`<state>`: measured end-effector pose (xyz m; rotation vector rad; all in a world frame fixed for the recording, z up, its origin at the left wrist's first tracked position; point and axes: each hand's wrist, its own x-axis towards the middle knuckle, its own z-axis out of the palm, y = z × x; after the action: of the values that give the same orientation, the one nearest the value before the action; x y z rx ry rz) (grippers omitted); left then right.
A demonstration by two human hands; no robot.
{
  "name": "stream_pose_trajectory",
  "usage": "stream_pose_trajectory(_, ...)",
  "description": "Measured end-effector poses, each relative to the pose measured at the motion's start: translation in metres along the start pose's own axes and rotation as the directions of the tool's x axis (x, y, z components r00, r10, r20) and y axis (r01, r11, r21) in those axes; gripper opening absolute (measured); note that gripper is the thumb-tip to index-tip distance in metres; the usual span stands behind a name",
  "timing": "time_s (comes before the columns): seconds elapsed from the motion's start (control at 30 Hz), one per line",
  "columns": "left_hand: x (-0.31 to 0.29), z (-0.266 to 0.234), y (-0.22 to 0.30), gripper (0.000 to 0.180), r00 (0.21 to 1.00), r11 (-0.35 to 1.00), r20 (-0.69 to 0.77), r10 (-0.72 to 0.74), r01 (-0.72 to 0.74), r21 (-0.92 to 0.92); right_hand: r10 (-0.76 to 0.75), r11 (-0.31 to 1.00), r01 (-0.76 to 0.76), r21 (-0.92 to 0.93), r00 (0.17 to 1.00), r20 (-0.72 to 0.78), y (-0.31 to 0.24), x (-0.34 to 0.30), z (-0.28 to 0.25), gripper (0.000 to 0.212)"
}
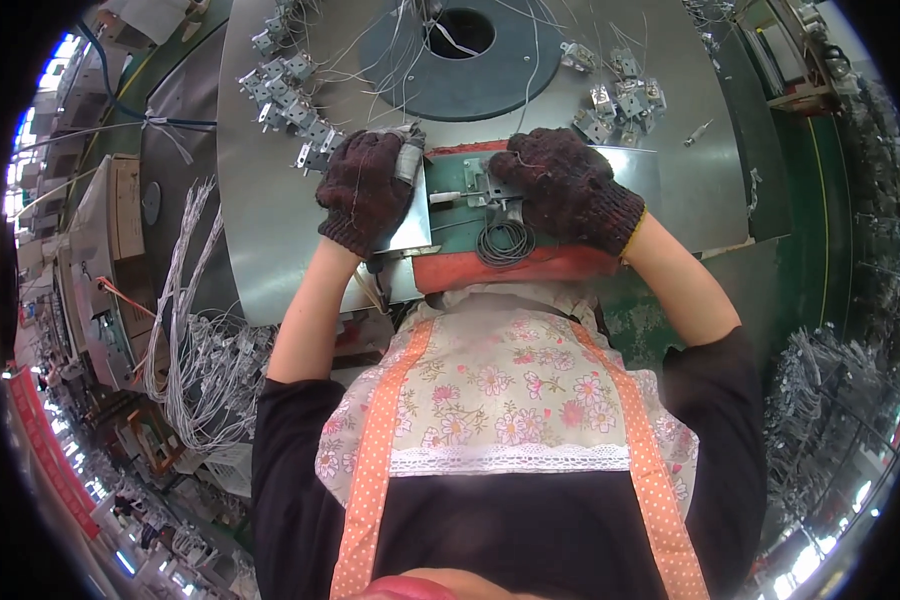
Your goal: Assembling complex wire harnesses using an assembly fixture on a workbench.
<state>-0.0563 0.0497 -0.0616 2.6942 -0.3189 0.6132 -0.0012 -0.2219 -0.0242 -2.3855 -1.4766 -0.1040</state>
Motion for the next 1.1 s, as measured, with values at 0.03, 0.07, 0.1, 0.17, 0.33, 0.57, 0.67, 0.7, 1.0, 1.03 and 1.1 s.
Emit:
stream_pose_trajectory(0.03, 0.001, -0.001, 0.001, 0.018, 1.000, 1.000, 0.006, 0.003, -0.002, -0.010, 0.003, 1.000, -0.003, -0.001, 1.000, 0.000, -0.001, 0.000, 0.000, 0.038)
stream_pose_trajectory(0.07, -0.001, 0.000, 0.000, 0.018, 1.000, 1.000, 0.008, 0.005, -0.005, -0.012, 0.000, 1.000, 0.003, -0.031, 0.997, 0.072, -0.001, 0.001, 0.001, 0.038)
stream_pose_trajectory(0.1, -0.003, 0.001, -0.002, 0.019, 1.000, 1.000, 0.009, -0.003, 0.003, 0.003, -0.002, 0.998, 0.011, -0.060, 0.990, 0.143, -0.002, 0.002, 0.003, 0.038)
stream_pose_trajectory(0.17, -0.002, 0.003, -0.002, 0.019, 1.000, 1.000, 0.008, 0.001, -0.001, 0.010, 0.010, 0.996, 0.006, -0.089, 0.984, 0.179, -0.002, 0.007, 0.011, 0.038)
stream_pose_trajectory(0.33, 0.000, 0.005, -0.001, 0.022, 0.999, 1.000, 0.027, -0.024, 0.023, 0.021, 0.031, 0.995, -0.009, -0.100, 0.976, 0.216, -0.006, 0.021, 0.018, 0.035)
stream_pose_trajectory(0.57, 0.001, -0.001, 0.007, 0.023, 0.999, 0.999, -0.006, 0.032, -0.032, 0.033, 0.257, 0.955, -0.214, -0.203, 0.942, 0.217, -0.021, 0.009, 0.036, 0.037)
stream_pose_trajectory(0.67, 0.005, 0.005, 0.015, 0.024, 0.991, 0.991, 0.039, 0.129, -0.128, -0.033, 0.326, 0.945, -0.319, -0.075, 0.938, 0.120, -0.022, -0.004, 0.053, 0.058)
stream_pose_trajectory(0.7, 0.005, 0.007, 0.020, 0.025, 0.980, 0.980, 0.036, 0.195, -0.194, -0.041, 0.361, 0.932, -0.362, 0.032, 0.932, 0.026, -0.025, -0.007, 0.054, 0.071)
stream_pose_trajectory(1.0, 0.004, 0.054, 0.076, 0.038, 0.892, 0.931, 0.304, 0.334, -0.362, 0.038, 0.279, 0.940, -0.245, 0.236, 0.952, -0.125, -0.021, -0.019, 0.047, 0.106)
stream_pose_trajectory(1.03, 0.009, 0.045, 0.083, 0.041, 0.903, 0.926, 0.234, 0.360, -0.376, 0.025, 0.262, 0.930, -0.237, 0.281, 0.963, -0.054, -0.016, -0.019, 0.042, 0.102)
stream_pose_trajectory(1.1, 0.021, 0.024, 0.097, 0.041, 0.866, 0.943, 0.389, 0.315, -0.332, -0.024, 0.174, 0.906, -0.121, 0.405, 0.980, -0.097, -0.006, -0.022, 0.032, 0.084)
